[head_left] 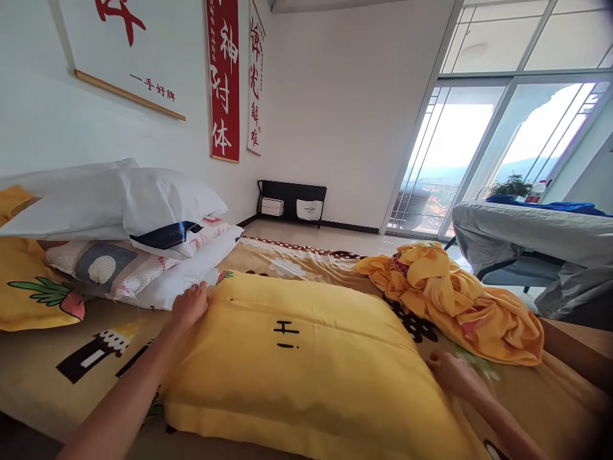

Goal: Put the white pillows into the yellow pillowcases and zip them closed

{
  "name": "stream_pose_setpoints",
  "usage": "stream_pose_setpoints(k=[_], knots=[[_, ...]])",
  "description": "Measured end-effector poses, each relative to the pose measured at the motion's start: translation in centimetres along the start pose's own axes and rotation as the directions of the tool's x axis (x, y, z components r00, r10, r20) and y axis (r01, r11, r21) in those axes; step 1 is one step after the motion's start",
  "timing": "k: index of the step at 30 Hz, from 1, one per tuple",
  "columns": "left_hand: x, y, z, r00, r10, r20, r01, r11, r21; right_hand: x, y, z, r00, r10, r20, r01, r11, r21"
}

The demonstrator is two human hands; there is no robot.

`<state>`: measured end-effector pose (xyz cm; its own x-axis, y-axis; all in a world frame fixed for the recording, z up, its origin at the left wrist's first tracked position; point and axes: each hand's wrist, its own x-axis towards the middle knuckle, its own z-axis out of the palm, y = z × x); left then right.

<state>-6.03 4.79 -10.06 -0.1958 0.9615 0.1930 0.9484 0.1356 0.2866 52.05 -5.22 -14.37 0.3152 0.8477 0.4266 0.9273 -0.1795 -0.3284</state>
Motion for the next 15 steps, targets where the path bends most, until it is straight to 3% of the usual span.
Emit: stream_pose_setpoints(k=[1, 3, 6, 8, 9, 11, 12, 15], knots=[[0.2, 1.9, -1.3, 0.997, 0.049, -0.051, -0.049, 0.999, 0.014, 1.7, -0.7, -1.4, 0.998, -0.003, 0.066, 0.006, 0.998, -0.056], [0.9, 6.9, -4.3, 0.976, 0.167, -0.137, -0.166, 0.986, 0.023, 5.8, -4.1, -4.3, 0.998, -0.027, 0.062, 0.034, 0.994, -0.108], [2.1, 15.9, -7.9, 0.87, 0.387, -0.305, -0.397, 0.917, 0.032, 11.1, -12.8, -7.4, 0.99, -0.135, -0.028, 0.13, 0.982, -0.134], [2.8, 20.8, -8.0, 0.836, 0.439, -0.33, -0.463, 0.886, 0.007, 12.8, -18.8, -7.3, 0.975, -0.199, -0.102, 0.191, 0.978, -0.081], [2.9, 22.6, -7.1, 0.837, 0.442, -0.323, -0.469, 0.883, -0.007, 12.8, -21.3, -6.4, 0.974, -0.204, -0.095, 0.199, 0.978, -0.054], [2.5, 24.8, -3.4, 0.885, 0.407, -0.226, -0.424, 0.905, -0.033, 11.5, -24.3, -3.1, 0.977, -0.204, 0.07, 0.207, 0.977, -0.046], [2.0, 25.2, -0.8, 0.921, 0.369, -0.123, -0.375, 0.926, -0.034, 10.3, -24.9, -0.8, 0.965, -0.222, 0.143, 0.229, 0.973, -0.038], [0.4, 24.8, 6.6, 0.941, 0.33, 0.077, -0.33, 0.944, -0.008, 6.9, -24.3, 5.9, 0.917, -0.252, 0.31, 0.262, 0.965, 0.01]])
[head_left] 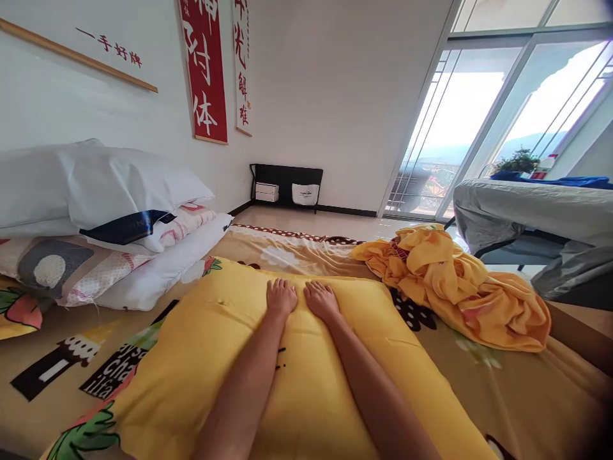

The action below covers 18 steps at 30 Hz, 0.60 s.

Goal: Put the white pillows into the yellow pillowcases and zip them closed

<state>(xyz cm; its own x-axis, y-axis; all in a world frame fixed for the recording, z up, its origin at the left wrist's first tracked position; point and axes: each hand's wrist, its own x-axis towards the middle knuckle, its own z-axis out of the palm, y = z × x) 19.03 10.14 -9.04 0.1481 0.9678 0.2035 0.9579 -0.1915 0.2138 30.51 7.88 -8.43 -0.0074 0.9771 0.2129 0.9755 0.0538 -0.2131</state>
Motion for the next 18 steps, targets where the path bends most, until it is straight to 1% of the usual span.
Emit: stream_pose_setpoints(k=[1, 2, 3, 4, 6, 8, 10, 13, 15, 18], knots=[[-0.1, -0.3, 1.7, 1.0, -0.011, 0.028, 0.011, 1.0, 0.011, -0.2, 0.4, 1.8, 1.0, -0.003, 0.025, 0.003, 1.0, 0.013], [0.0, -0.8, 2.8, 0.998, -0.012, 0.054, 0.011, 1.0, 0.017, -0.3, 1.0, 3.1, 0.999, -0.009, 0.043, 0.008, 1.0, 0.024], [0.4, -1.4, 3.4, 0.997, -0.015, 0.076, 0.014, 1.0, 0.02, -0.1, 1.7, 3.8, 0.999, -0.015, 0.052, 0.013, 0.999, 0.033], [0.9, -2.1, 3.5, 0.995, -0.021, 0.097, 0.019, 1.0, 0.022, 0.1, 2.5, 4.1, 0.998, -0.022, 0.058, 0.02, 0.999, 0.041], [1.9, -4.0, 2.7, 0.99, -0.05, 0.132, 0.047, 0.999, 0.026, 0.6, 3.9, 3.7, 0.997, -0.031, 0.068, 0.028, 0.998, 0.049], [2.5, -6.4, 1.7, 0.985, -0.096, 0.142, 0.092, 0.995, 0.038, 0.9, 5.5, 2.9, 0.997, -0.017, 0.072, 0.013, 0.999, 0.053], [2.5, -9.0, 0.8, 0.983, -0.136, 0.126, 0.131, 0.99, 0.05, 0.9, 7.1, 2.3, 0.997, 0.017, 0.074, -0.022, 0.998, 0.06], [1.8, -12.3, 0.2, 0.981, -0.175, 0.088, 0.171, 0.984, 0.054, 0.3, 9.8, 2.2, 0.993, 0.09, 0.076, -0.096, 0.992, 0.085], [1.5, -13.9, -0.1, 0.976, -0.204, 0.072, 0.201, 0.979, 0.046, -0.4, 11.6, 2.4, 0.988, 0.138, 0.074, -0.146, 0.983, 0.111], [1.3, -15.7, -0.4, 0.966, -0.253, 0.052, 0.253, 0.967, 0.014, -1.8, 13.7, 2.8, 0.982, 0.18, 0.052, -0.186, 0.967, 0.175]])
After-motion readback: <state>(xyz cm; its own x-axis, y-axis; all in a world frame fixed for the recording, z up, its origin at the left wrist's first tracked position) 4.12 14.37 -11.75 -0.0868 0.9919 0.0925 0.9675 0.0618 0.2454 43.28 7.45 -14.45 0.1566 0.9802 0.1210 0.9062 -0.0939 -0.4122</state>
